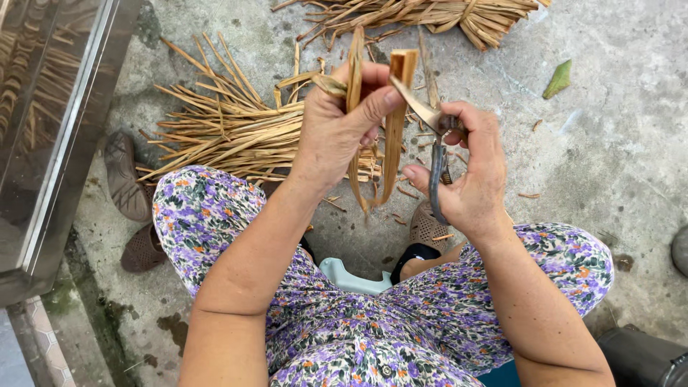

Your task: The person sits on a low stool and uses shears to trim and split dried plant stalks. They repeatedly cut the stalks into smaller pieces and separate them, placing the trimmed pieces on the floor.

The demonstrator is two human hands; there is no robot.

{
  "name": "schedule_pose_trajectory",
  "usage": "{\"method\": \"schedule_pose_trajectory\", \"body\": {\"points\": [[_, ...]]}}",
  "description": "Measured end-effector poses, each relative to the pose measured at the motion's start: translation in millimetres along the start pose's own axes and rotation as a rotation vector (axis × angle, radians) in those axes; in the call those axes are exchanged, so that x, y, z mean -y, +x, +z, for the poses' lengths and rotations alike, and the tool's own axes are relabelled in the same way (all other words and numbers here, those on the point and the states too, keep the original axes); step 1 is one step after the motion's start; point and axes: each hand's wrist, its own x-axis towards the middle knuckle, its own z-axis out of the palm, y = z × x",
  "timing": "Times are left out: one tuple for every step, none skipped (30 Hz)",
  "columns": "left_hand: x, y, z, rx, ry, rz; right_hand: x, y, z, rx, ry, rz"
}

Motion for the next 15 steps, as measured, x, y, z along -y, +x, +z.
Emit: {"method": "schedule_pose_trajectory", "body": {"points": [[1.2, -4.4, 0.7, 0.007, -0.002, -0.004, 2.1, -0.1, 0.4, 0.003, -0.004, -0.012], [2.6, -7.8, 0.9, 0.014, -0.003, -0.005, 3.9, -0.3, 1.2, 0.004, -0.008, -0.026], [3.9, -10.2, 1.0, 0.023, -0.004, -0.007, 5.3, -0.1, 1.6, 0.005, -0.012, -0.04], [5.2, -12.2, 0.9, 0.025, 0.01, -0.016, 6.6, 0.0, 2.3, 0.006, -0.013, -0.034], [6.4, -14.1, 0.9, 0.026, 0.023, -0.027, 7.8, -0.1, 2.7, 0.008, -0.013, -0.027], [7.3, -15.3, 1.1, 0.028, 0.036, -0.037, 8.8, 0.2, 2.9, 0.01, -0.014, -0.021], [8.3, -15.8, 1.6, 0.014, 0.032, -0.042, 9.3, 0.8, 3.2, 0.012, -0.014, -0.025], [9.1, -16.2, 2.0, 0.002, 0.027, -0.049, 9.8, 1.0, 3.1, 0.013, -0.014, -0.028], [9.8, -16.8, 2.5, -0.012, 0.021, -0.057, 10.4, 1.0, 3.2, 0.016, -0.014, -0.029], [10.0, -16.9, 2.4, -0.008, 0.01, -0.052, 10.6, 0.8, 3.3, 0.008, -0.02, -0.038], [9.9, -16.7, 1.8, -0.004, -0.002, -0.047, 10.9, 0.4, 3.2, 0.0, -0.025, -0.048], [10.1, -16.7, 1.8, 0.001, -0.012, -0.041, 10.9, -0.3, 3.5, -0.01, -0.031, -0.059], [10.1, -17.1, 2.0, -0.006, -0.01, -0.051, 11.0, -1.3, 4.1, -0.02, -0.037, -0.046], [10.2, -17.7, 2.3, -0.013, -0.007, -0.06, 11.0, -2.6, 4.8, -0.03, -0.043, -0.033], [10.0, -18.3, 2.8, -0.02, -0.005, -0.07, 11.2, -3.9, 5.4, -0.039, -0.049, -0.02]]}}
